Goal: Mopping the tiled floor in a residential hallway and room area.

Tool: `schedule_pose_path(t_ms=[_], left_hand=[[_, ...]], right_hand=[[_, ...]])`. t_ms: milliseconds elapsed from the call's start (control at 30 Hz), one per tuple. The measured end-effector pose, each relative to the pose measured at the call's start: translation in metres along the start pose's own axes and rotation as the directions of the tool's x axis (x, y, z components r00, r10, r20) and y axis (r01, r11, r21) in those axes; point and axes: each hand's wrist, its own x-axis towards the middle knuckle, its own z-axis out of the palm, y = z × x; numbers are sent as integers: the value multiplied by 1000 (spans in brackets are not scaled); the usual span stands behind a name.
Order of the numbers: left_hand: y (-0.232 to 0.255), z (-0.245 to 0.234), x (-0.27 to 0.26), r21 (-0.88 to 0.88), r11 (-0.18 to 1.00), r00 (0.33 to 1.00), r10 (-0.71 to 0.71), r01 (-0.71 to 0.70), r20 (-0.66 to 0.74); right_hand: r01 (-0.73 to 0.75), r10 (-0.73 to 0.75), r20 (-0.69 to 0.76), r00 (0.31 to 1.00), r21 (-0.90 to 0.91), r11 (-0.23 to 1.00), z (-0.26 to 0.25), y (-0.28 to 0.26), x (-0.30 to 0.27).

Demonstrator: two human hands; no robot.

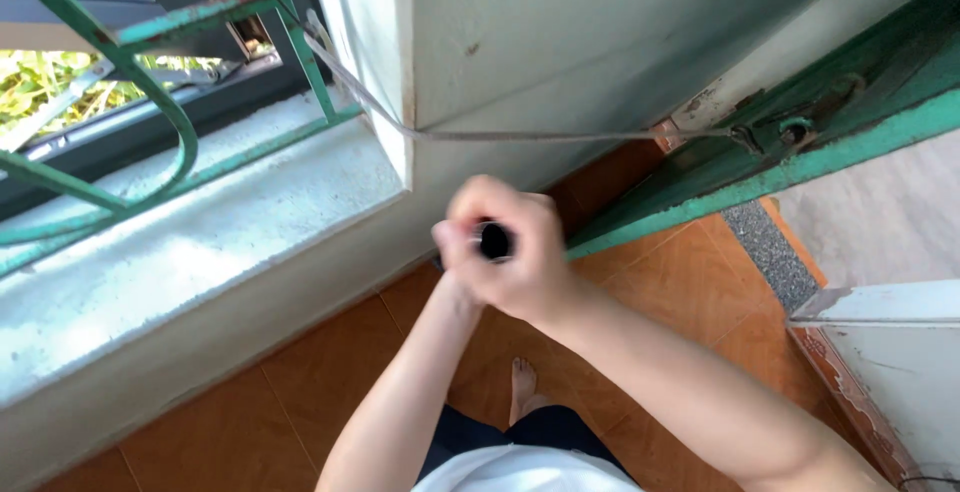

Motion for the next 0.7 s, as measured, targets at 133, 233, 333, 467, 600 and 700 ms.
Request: schedule_pose_path(t_ms=[133,233,333,467,600,700], left_hand=[[26,-19,-7,24,999,998,43,-42,-41],[42,-43,-23,53,995,991,93,-88,-101],[54,-72,-38,81,987,976,151,-140,-155],[148,-105,-60,370,927,921,94,57,-379],[282,-135,-67,500,863,810,243,70,-533],[334,-173,-69,252,885,709,464,-390,-531]], right_hand=[[-159,145,-85,986,-186,970,-33,-6,1],[-258,266,17,964,-191,947,-54,0,-1],[-211,228,88,970,-170,963,-77,23,-12],[-202,241,57,969,-381,902,-121,53,-27],[-481,481,-139,866,-496,723,-161,64,-35],[-416,423,-202,883,-754,509,-173,86,-53]])
